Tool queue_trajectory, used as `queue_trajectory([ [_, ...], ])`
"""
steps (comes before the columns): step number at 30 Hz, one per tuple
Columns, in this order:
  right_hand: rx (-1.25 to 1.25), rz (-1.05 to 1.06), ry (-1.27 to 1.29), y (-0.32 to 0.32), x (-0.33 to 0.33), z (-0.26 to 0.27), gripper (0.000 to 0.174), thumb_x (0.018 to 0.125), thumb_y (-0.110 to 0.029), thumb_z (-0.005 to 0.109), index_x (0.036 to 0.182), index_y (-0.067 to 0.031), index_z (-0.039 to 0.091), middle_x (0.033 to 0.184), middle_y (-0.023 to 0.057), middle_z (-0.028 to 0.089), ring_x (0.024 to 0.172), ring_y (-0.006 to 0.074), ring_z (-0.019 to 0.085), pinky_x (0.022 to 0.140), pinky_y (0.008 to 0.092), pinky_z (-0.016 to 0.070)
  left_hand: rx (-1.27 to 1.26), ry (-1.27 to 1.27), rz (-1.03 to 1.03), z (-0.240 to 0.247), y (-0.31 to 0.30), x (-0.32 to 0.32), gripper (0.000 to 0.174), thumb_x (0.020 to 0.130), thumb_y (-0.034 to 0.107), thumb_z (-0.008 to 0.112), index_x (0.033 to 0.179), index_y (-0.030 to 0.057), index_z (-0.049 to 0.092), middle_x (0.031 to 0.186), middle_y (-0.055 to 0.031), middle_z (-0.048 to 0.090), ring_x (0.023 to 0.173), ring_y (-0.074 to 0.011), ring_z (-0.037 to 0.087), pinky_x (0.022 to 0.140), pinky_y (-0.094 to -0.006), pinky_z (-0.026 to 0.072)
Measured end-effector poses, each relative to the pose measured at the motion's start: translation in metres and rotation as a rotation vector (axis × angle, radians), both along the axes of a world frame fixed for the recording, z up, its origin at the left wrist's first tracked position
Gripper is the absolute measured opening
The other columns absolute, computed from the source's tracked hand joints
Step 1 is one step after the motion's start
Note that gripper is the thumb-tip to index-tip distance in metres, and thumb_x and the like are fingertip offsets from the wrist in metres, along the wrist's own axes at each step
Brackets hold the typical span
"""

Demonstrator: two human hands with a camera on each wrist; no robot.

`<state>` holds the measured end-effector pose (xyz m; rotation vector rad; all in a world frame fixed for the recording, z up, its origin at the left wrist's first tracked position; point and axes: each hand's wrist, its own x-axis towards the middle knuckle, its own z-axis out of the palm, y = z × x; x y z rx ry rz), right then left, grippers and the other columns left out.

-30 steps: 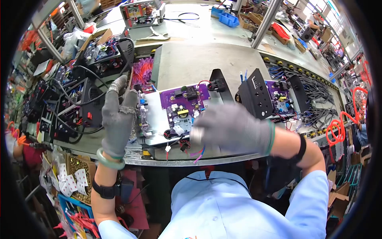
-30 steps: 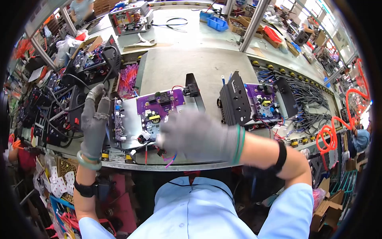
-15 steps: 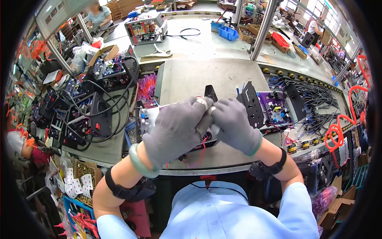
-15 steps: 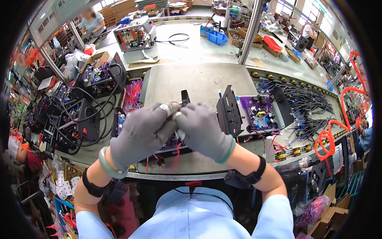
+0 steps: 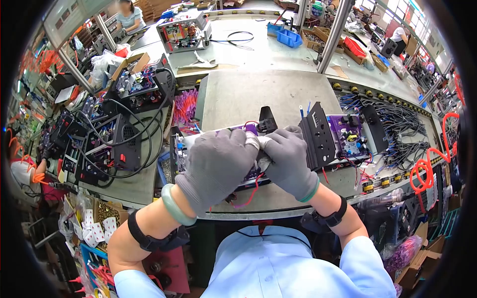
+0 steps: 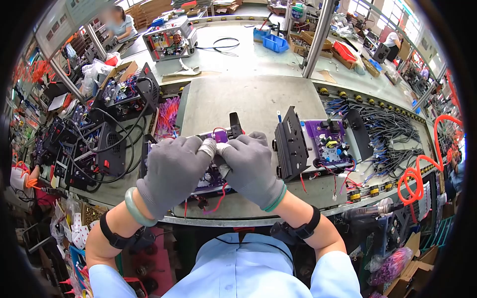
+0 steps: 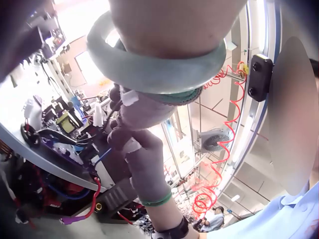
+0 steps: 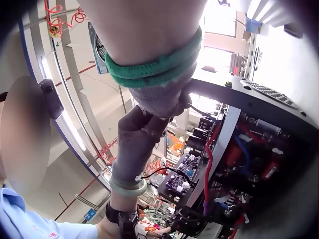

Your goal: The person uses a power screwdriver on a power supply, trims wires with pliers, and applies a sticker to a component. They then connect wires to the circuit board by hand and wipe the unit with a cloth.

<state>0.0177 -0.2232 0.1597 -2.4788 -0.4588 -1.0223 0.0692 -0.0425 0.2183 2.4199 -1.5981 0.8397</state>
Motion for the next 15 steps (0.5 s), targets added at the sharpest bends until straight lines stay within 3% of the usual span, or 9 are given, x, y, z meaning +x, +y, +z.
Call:
queue_trajectory([
  [4, 0.003, -0.027, -0.063, 0.003, -0.002, -0.005, 0.018, 0.07, -0.017, 0.076, 0.086, -0.0147, 0.066, 0.075, -0.0009, 0.065, 0.07, 0.0188, 0.064, 0.081, 0.0391, 0.0445, 0.09, -0.028, 0.03, 0.006, -0.002, -0.006, 0.018, 0.084, 0.013, 0.064, 0.1, 0.0043, 0.069, 0.075, -0.0023, 0.059, 0.072, -0.0181, 0.065, 0.057, -0.0336, 0.0479],
  [10, -0.142, -0.089, -0.011, 0.007, -0.009, -0.001, 0.016, 0.073, -0.02, 0.076, 0.084, -0.0145, 0.067, 0.072, -0.0025, 0.064, 0.069, 0.0161, 0.064, 0.081, 0.0372, 0.0455, 0.091, -0.043, -0.01, -0.012, 0.012, -0.008, 0.02, 0.082, 0.013, 0.065, 0.1, 0.0056, 0.069, 0.074, -0.0001, 0.056, 0.066, -0.0155, 0.058, 0.054, -0.0324, 0.0419],
  [12, -0.047, -0.028, -0.038, 0.007, -0.01, -0.002, 0.014, 0.075, -0.021, 0.076, 0.085, -0.0142, 0.069, 0.072, -0.002, 0.065, 0.069, 0.0163, 0.064, 0.083, 0.036, 0.046, 0.047, -0.159, 0.025, -0.015, 0.014, -0.008, 0.014, 0.075, 0.018, 0.067, 0.086, 0.0102, 0.066, 0.071, 0.0002, 0.054, 0.065, -0.0157, 0.058, 0.055, -0.0323, 0.0422],
  [15, -0.033, -0.016, -0.014, 0.006, -0.011, -0.003, 0.015, 0.075, -0.02, 0.076, 0.088, -0.0139, 0.071, 0.075, -0.0009, 0.068, 0.067, 0.0173, 0.065, 0.092, 0.0383, 0.0466, 0.081, -0.119, -0.007, -0.006, 0.015, -0.007, 0.017, 0.077, 0.015, 0.067, 0.092, 0.0077, 0.068, 0.071, -0.0004, 0.054, 0.063, -0.0176, 0.058, 0.054, -0.0333, 0.0431],
])
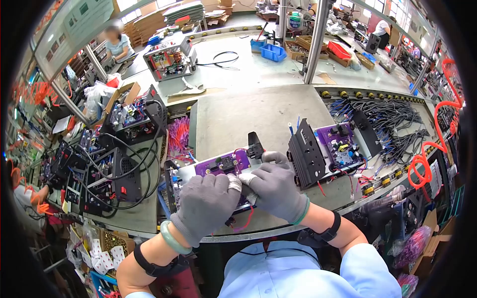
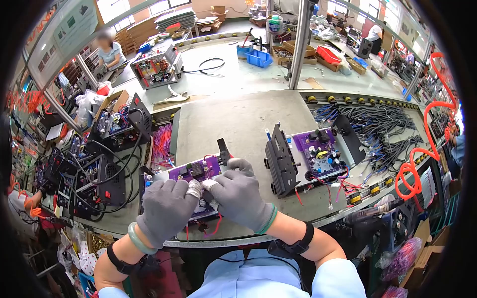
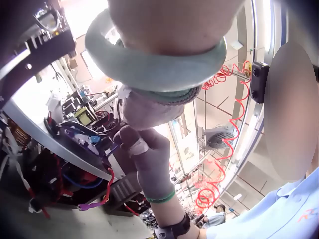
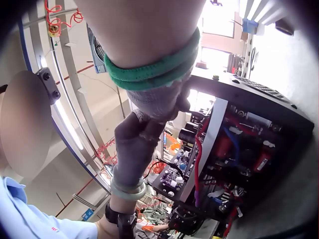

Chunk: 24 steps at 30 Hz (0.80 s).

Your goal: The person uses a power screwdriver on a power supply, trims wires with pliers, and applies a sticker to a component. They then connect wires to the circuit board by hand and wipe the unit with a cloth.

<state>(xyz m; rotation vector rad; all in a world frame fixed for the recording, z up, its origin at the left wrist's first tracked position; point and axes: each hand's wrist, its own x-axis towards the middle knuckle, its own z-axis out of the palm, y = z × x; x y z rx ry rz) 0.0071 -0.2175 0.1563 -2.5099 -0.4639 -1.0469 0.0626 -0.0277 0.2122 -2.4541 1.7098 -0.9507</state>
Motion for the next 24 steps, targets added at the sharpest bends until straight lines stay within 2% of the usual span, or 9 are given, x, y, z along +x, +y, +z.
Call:
queue_trajectory([
  [3, 0.008, 0.024, 0.045, -0.002, -0.001, 0.001, 0.015, 0.081, -0.024, 0.077, 0.09, -0.013, 0.073, 0.074, 0.002, 0.069, 0.068, 0.0201, 0.067, 0.1, 0.042, 0.0459, -0.004, 0.132, 0.011, 0.006, -0.002, -0.001, 0.012, 0.082, 0.01, 0.068, 0.092, 0.0047, 0.067, 0.072, -0.0051, 0.058, 0.064, -0.0234, 0.061, 0.056, -0.0337, 0.0468],
  [5, 0.228, 0.143, 0.052, -0.004, -0.001, 0.001, 0.012, 0.081, -0.019, 0.077, 0.089, -0.0114, 0.072, 0.074, 0.0038, 0.069, 0.068, 0.0209, 0.067, 0.101, 0.0441, 0.0459, -0.357, 0.701, -0.024, -0.009, -0.002, 0.0, 0.009, 0.092, 0.012, 0.067, 0.089, 0.004, 0.065, 0.071, -0.0032, 0.06, 0.06, -0.0191, 0.059, 0.054, -0.0315, 0.0454],
  [6, 0.228, 0.147, 0.056, -0.004, 0.0, -0.001, 0.012, 0.081, -0.019, 0.077, 0.089, -0.0114, 0.072, 0.074, 0.0038, 0.069, 0.068, 0.0209, 0.067, 0.101, 0.0441, 0.0459, -0.527, 1.36, -0.032, -0.016, -0.005, 0.002, 0.021, 0.101, 0.021, 0.064, 0.087, 0.005, 0.063, 0.07, 0.0007, 0.06, 0.057, -0.011, 0.055, 0.051, -0.027, 0.0426],
  [7, 0.322, 0.152, 0.014, -0.004, 0.002, -0.006, 0.01, 0.08, -0.017, 0.075, 0.087, -0.0109, 0.072, 0.073, 0.0053, 0.069, 0.069, 0.0237, 0.067, 0.1, 0.0443, 0.0463, -0.536, 1.365, -0.022, -0.02, -0.003, 0.002, 0.021, 0.101, 0.021, 0.064, 0.087, 0.005, 0.063, 0.07, 0.0007, 0.06, 0.057, -0.011, 0.055, 0.051, -0.027, 0.0426],
  [9, 0.415, 0.177, -0.013, -0.003, 0.004, -0.01, 0.007, 0.08, -0.015, 0.073, 0.085, -0.0104, 0.071, 0.073, 0.0068, 0.068, 0.07, 0.0264, 0.067, 0.099, 0.0446, 0.0467, -0.439, 2.028, 0.185, -0.001, -0.011, 0.005, 0.029, 0.102, 0.029, 0.063, 0.087, 0.0042, 0.066, 0.069, 0.0004, 0.06, 0.061, -0.004, 0.053, 0.052, -0.0221, 0.0431],
  [14, 0.163, 0.163, 0.075, -0.009, 0.011, 0.012, 0.006, 0.077, -0.012, 0.072, 0.077, -0.0113, 0.065, 0.067, 0.0074, 0.063, 0.064, 0.0278, 0.065, 0.094, 0.0437, 0.0491, -0.304, 1.736, 0.125, -0.013, 0.0, 0.025, 0.025, 0.097, 0.029, 0.07, 0.099, 0.0042, 0.067, 0.075, -0.0002, 0.062, 0.063, -0.0105, 0.058, 0.056, -0.0276, 0.0457],
  [16, -0.158, 0.153, 0.127, -0.014, 0.026, 0.021, 0.013, 0.074, -0.013, 0.071, 0.068, -0.0132, 0.06, 0.062, 0.0055, 0.06, 0.064, 0.0264, 0.065, 0.089, 0.0413, 0.0503, -0.08, 0.493, 0.241, 0.009, 0.005, 0.024, 0.027, 0.087, 0.022, 0.076, 0.107, 0.0052, 0.069, 0.089, -0.0083, 0.069, 0.079, -0.0239, 0.066, 0.072, -0.037, 0.0509],
  [17, -0.164, 0.152, 0.13, -0.016, 0.035, 0.024, 0.013, 0.074, -0.013, 0.071, 0.068, -0.0132, 0.06, 0.062, 0.0055, 0.06, 0.064, 0.0264, 0.065, 0.089, 0.0413, 0.0503, -0.134, 0.427, 0.291, 0.016, 0.012, 0.027, 0.038, 0.078, 0.019, 0.08, 0.113, 0.0076, 0.069, 0.105, -0.0146, 0.069, 0.096, -0.0345, 0.066, 0.085, -0.0428, 0.0498],
  [24, -0.598, 0.431, 0.381, -0.009, 0.068, 0.029, 0.006, 0.066, -0.016, 0.068, 0.066, -0.0112, 0.063, 0.064, 0.0071, 0.063, 0.069, 0.0257, 0.067, 0.089, 0.0414, 0.0512, -0.461, 0.697, 0.268, -0.038, 0.062, 0.051, 0.024, 0.08, 0.003, 0.071, 0.104, 0.0019, 0.073, 0.114, -0.0164, 0.066, 0.113, -0.033, 0.062, 0.1, -0.0418, 0.0478],
])
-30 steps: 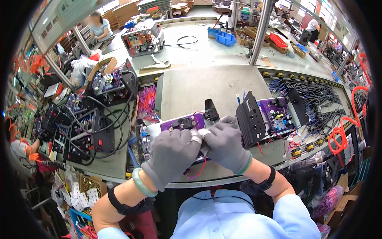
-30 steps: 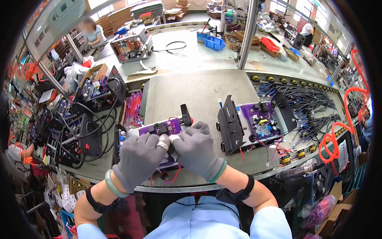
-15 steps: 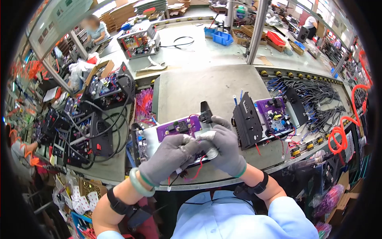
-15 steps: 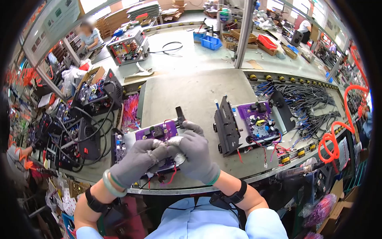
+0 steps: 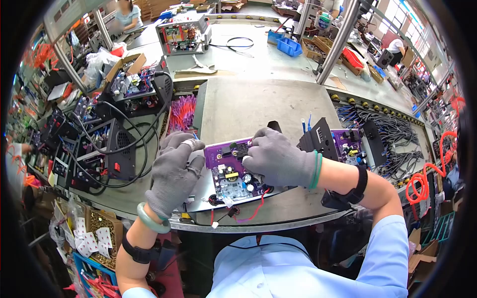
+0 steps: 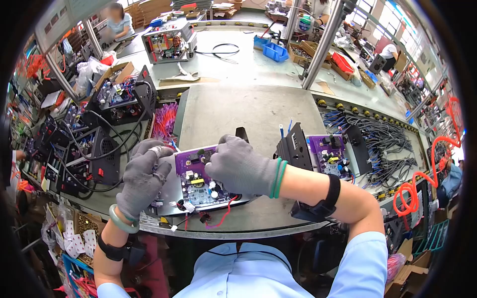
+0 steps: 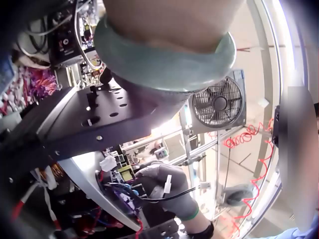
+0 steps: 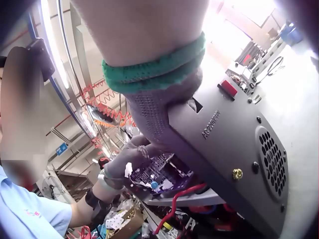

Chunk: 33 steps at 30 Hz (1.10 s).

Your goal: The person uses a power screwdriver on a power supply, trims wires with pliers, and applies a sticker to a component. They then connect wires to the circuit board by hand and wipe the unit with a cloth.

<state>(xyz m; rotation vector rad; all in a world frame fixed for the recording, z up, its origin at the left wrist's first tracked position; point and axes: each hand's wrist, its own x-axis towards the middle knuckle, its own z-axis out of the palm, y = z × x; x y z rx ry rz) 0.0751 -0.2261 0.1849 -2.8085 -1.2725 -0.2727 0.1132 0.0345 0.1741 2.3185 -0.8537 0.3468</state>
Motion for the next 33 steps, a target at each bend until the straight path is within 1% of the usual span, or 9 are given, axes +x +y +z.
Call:
queue_trajectory([
  [2, -0.043, -0.029, -0.089, -0.004, -0.007, 0.004, 0.013, 0.07, -0.019, 0.069, 0.073, -0.0104, 0.06, 0.067, 0.005, 0.061, 0.078, 0.0266, 0.066, 0.089, 0.0403, 0.0503, -0.068, 0.068, 0.009, 0.003, 0.0, -0.001, 0.02, 0.081, 0.0, 0.07, 0.1, 0.0003, 0.073, 0.114, -0.015, 0.066, 0.115, -0.0319, 0.06, 0.101, -0.0399, 0.0477],
  [6, 0.046, -0.075, -0.05, -0.009, -0.015, 0.007, 0.02, 0.068, -0.022, 0.071, 0.079, -0.0092, 0.06, 0.069, 0.0055, 0.06, 0.08, 0.0276, 0.065, 0.091, 0.0422, 0.0497, -0.116, 0.1, 0.036, 0.002, 0.0, -0.002, 0.019, 0.08, 0.0, 0.071, 0.099, 0.0013, 0.074, 0.109, -0.0142, 0.068, 0.115, -0.0318, 0.06, 0.102, -0.0402, 0.0472],
  [14, -0.062, 0.013, 0.047, 0.001, -0.003, 0.01, 0.018, 0.067, -0.018, 0.07, 0.077, -0.0088, 0.058, 0.073, 0.0069, 0.061, 0.082, 0.0284, 0.065, 0.089, 0.0434, 0.049, -0.171, 0.082, 0.034, 0.001, -0.007, -0.005, 0.017, 0.08, -0.001, 0.073, 0.096, 0.0045, 0.074, 0.103, -0.0104, 0.07, 0.115, -0.0314, 0.06, 0.109, -0.0432, 0.0421],
  [21, -0.13, 0.011, 0.177, 0.003, 0.003, 0.007, 0.015, 0.069, -0.014, 0.069, 0.08, -0.0088, 0.06, 0.077, 0.0075, 0.064, 0.086, 0.0285, 0.066, 0.09, 0.0429, 0.0489, -0.131, 0.086, -0.016, 0.001, -0.005, -0.002, 0.016, 0.083, -0.001, 0.07, 0.099, 0.0019, 0.073, 0.107, -0.0128, 0.069, 0.112, -0.028, 0.061, 0.105, -0.0409, 0.0439],
  [23, -0.069, -0.026, 0.217, 0.0, 0.004, 0.008, 0.009, 0.075, -0.014, 0.069, 0.081, -0.0097, 0.064, 0.076, 0.0064, 0.066, 0.085, 0.0259, 0.067, 0.089, 0.0415, 0.0499, -0.312, 0.151, 0.028, -0.002, -0.003, -0.004, 0.017, 0.089, 0.0, 0.066, 0.105, -0.0005, 0.071, 0.116, -0.0141, 0.066, 0.111, -0.0242, 0.061, 0.099, -0.0351, 0.046],
  [24, -0.088, -0.04, 0.214, 0.0, 0.002, 0.009, 0.01, 0.077, -0.017, 0.07, 0.084, -0.0101, 0.067, 0.079, 0.0051, 0.067, 0.089, 0.0259, 0.067, 0.091, 0.0427, 0.0485, -0.53, 0.067, 0.03, -0.005, -0.003, -0.006, 0.018, 0.089, 0.005, 0.068, 0.106, -0.0022, 0.071, 0.106, -0.0163, 0.068, 0.103, -0.0261, 0.063, 0.092, -0.0345, 0.0494],
  [27, 0.079, -0.108, 0.046, 0.0, -0.008, 0.019, 0.017, 0.078, -0.019, 0.071, 0.093, -0.0106, 0.071, 0.082, 0.0042, 0.067, 0.09, 0.0271, 0.066, 0.095, 0.0421, 0.0462, -0.739, -0.101, 0.137, -0.004, 0.021, -0.045, 0.017, 0.095, 0.005, 0.063, 0.107, -0.0038, 0.07, 0.105, -0.0146, 0.068, 0.094, -0.02, 0.064, 0.083, -0.0312, 0.0505],
  [31, -0.009, -0.201, -0.152, -0.017, -0.005, 0.01, 0.028, 0.08, -0.019, 0.073, 0.107, -0.0127, 0.073, 0.094, 0.0052, 0.07, 0.099, 0.0255, 0.065, 0.105, 0.0436, 0.0407, -0.618, 0.478, 0.275, -0.046, 0.065, -0.12, 0.015, 0.095, 0.005, 0.062, 0.105, -0.0023, 0.07, 0.084, -0.0088, 0.07, 0.069, -0.0133, 0.062, 0.063, -0.0276, 0.05],
  [33, -0.104, -0.217, -0.063, -0.013, -0.004, 0.01, 0.033, 0.077, -0.016, 0.074, 0.11, -0.0127, 0.073, 0.101, 0.0058, 0.071, 0.103, 0.0248, 0.064, 0.108, 0.0434, 0.038, -0.481, 0.564, 0.141, -0.079, 0.058, -0.142, 0.014, 0.092, 0.004, 0.066, 0.105, 0.0004, 0.071, 0.075, -0.0072, 0.068, 0.066, -0.0114, 0.062, 0.062, -0.0273, 0.0503],
])
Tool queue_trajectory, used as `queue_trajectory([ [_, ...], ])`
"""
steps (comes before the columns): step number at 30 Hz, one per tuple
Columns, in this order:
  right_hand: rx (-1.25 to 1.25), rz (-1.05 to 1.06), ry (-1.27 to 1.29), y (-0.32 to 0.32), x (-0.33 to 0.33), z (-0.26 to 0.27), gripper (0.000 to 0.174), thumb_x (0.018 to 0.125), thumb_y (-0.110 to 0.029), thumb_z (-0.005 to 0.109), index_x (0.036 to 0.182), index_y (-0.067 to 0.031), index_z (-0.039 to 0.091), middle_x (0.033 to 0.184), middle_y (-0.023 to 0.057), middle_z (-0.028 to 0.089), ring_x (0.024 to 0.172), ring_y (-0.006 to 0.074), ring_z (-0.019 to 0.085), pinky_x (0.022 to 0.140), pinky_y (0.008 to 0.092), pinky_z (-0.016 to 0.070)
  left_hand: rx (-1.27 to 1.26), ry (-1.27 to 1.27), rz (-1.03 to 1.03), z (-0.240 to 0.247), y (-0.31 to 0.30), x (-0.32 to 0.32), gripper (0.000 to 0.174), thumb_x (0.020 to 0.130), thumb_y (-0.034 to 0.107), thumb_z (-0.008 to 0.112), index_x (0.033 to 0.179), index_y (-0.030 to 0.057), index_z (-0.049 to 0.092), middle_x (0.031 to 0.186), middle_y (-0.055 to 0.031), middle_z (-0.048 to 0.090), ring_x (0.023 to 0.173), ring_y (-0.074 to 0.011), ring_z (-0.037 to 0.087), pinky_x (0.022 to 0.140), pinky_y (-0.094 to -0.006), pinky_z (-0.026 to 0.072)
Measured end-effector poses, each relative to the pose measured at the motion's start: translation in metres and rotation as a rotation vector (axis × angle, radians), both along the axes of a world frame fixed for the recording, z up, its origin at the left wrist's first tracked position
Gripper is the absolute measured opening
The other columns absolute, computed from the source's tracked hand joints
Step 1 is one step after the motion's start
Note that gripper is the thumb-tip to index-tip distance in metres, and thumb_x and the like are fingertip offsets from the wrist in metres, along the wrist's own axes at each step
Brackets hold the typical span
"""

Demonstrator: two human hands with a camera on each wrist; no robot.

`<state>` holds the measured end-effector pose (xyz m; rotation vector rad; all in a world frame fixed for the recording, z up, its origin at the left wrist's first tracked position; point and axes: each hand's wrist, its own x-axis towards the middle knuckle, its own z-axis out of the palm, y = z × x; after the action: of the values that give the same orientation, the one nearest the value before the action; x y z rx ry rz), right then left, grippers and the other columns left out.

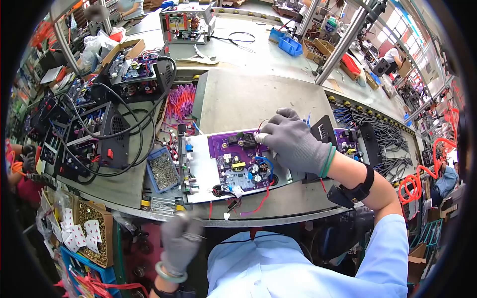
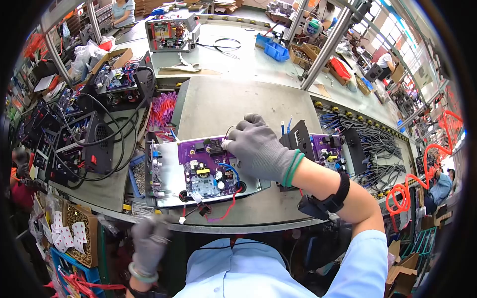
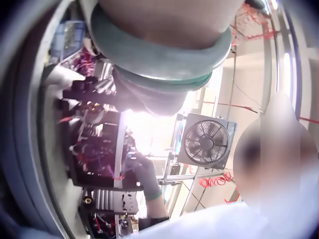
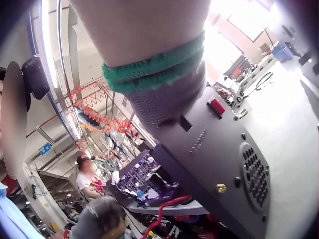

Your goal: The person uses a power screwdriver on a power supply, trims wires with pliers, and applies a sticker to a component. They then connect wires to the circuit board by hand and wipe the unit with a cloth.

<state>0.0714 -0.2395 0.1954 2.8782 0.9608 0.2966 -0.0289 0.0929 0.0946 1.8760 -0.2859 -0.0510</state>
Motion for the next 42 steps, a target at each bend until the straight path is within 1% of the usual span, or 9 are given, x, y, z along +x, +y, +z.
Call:
queue_trajectory([
  [16, -0.018, -0.142, 0.175, 0.003, 0.006, -0.005, 0.044, 0.073, -0.011, 0.07, 0.117, -0.0109, 0.069, 0.094, 0.0087, 0.068, 0.097, 0.0273, 0.066, 0.102, 0.0426, 0.041, -0.129, 0.025, -0.274, 0.0, -0.088, -0.024, 0.018, 0.086, 0.005, 0.073, 0.103, -0.0005, 0.073, 0.071, -0.0096, 0.066, 0.06, -0.0121, 0.06, 0.055, -0.0283, 0.0477],
  [18, 0.352, 0.029, -0.103, -0.005, -0.002, -0.005, 0.039, 0.073, -0.011, 0.071, 0.112, -0.0113, 0.071, 0.088, 0.0092, 0.068, 0.089, 0.0277, 0.067, 0.095, 0.0411, 0.0454, -0.017, -0.09, -0.27, 0.018, -0.085, -0.024, 0.018, 0.084, 0.004, 0.073, 0.101, -0.0008, 0.073, 0.07, -0.0109, 0.066, 0.057, -0.014, 0.061, 0.053, -0.029, 0.0471],
  [22, 0.556, 0.204, 0.137, -0.002, -0.056, 0.023, 0.034, 0.074, -0.017, 0.073, 0.108, -0.0142, 0.072, 0.088, 0.0043, 0.07, 0.088, 0.0235, 0.068, 0.09, 0.039, 0.0462, 0.153, -0.583, -0.171, 0.033, -0.091, -0.012, 0.01, 0.08, 0.011, 0.074, 0.085, 0.0034, 0.072, 0.065, -0.0103, 0.064, 0.054, -0.0265, 0.063, 0.05, -0.0359, 0.0476],
  [28, 0.206, 0.178, 0.273, 0.004, -0.097, -0.003, 0.028, 0.072, -0.025, 0.073, 0.097, -0.014, 0.071, 0.077, 0.003, 0.066, 0.086, 0.0227, 0.067, 0.093, 0.0407, 0.0483, 0.176, -0.742, -0.186, 0.051, -0.119, -0.004, 0.014, 0.087, 0.017, 0.071, 0.082, 0.0042, 0.067, 0.063, -0.0043, 0.057, 0.052, -0.0195, 0.056, 0.049, -0.0339, 0.0428],
  [31, 0.663, 0.191, -0.024, -0.006, -0.086, -0.028, 0.022, 0.077, -0.023, 0.081, 0.094, -0.0118, 0.072, 0.075, 0.0027, 0.068, 0.07, 0.0234, 0.066, 0.083, 0.0395, 0.0538, -0.598, 0.741, -0.219, 0.061, -0.133, 0.002, 0.038, 0.107, 0.033, 0.052, 0.084, 0.0053, 0.064, 0.066, 0.0056, 0.051, 0.06, -0.0028, 0.047, 0.052, -0.0229, 0.0375],
  [36, 0.693, 0.098, -0.134, -0.001, -0.07, -0.022, 0.018, 0.074, -0.018, 0.08, 0.087, -0.0105, 0.071, 0.07, 0.0042, 0.065, 0.065, 0.0235, 0.065, 0.085, 0.0398, 0.054, -0.723, 0.893, -0.285, 0.037, -0.148, 0.01, 0.034, 0.105, 0.037, 0.057, 0.096, 0.006, 0.067, 0.069, 0.0007, 0.056, 0.058, -0.0098, 0.053, 0.058, -0.0226, 0.044],
  [38, 0.587, -0.007, -0.221, -0.006, -0.05, -0.015, 0.014, 0.073, -0.016, 0.079, 0.083, -0.0105, 0.069, 0.066, 0.0037, 0.064, 0.064, 0.0217, 0.065, 0.087, 0.0389, 0.0529, -0.226, -0.338, -0.103, 0.027, -0.154, 0.006, 0.028, 0.1, 0.031, 0.063, 0.105, 0.0045, 0.07, 0.084, -0.0079, 0.067, 0.071, -0.0222, 0.065, 0.066, -0.031, 0.0527],
  [39, 0.607, 0.001, -0.231, -0.005, -0.042, -0.013, 0.013, 0.072, -0.014, 0.077, 0.078, -0.0108, 0.067, 0.064, 0.0027, 0.062, 0.063, 0.0201, 0.064, 0.089, 0.0394, 0.0516, 0.112, -0.511, -0.12, 0.034, -0.14, 0.002, 0.031, 0.092, 0.028, 0.069, 0.112, 0.0047, 0.071, 0.112, -0.0174, 0.069, 0.098, -0.0301, 0.067, 0.082, -0.0353, 0.0522],
  [42, 0.314, 0.024, -0.143, -0.003, -0.018, -0.01, 0.014, 0.07, -0.017, 0.076, 0.076, -0.0114, 0.065, 0.063, 0.0027, 0.061, 0.064, 0.021, 0.065, 0.088, 0.041, 0.0512, 0.482, -0.768, -0.157, 0.018, -0.132, -0.001, 0.032, 0.083, 0.024, 0.074, 0.109, 0.0064, 0.072, 0.13, -0.0154, 0.062, 0.118, -0.031, 0.059, 0.097, -0.0411, 0.0456],
])
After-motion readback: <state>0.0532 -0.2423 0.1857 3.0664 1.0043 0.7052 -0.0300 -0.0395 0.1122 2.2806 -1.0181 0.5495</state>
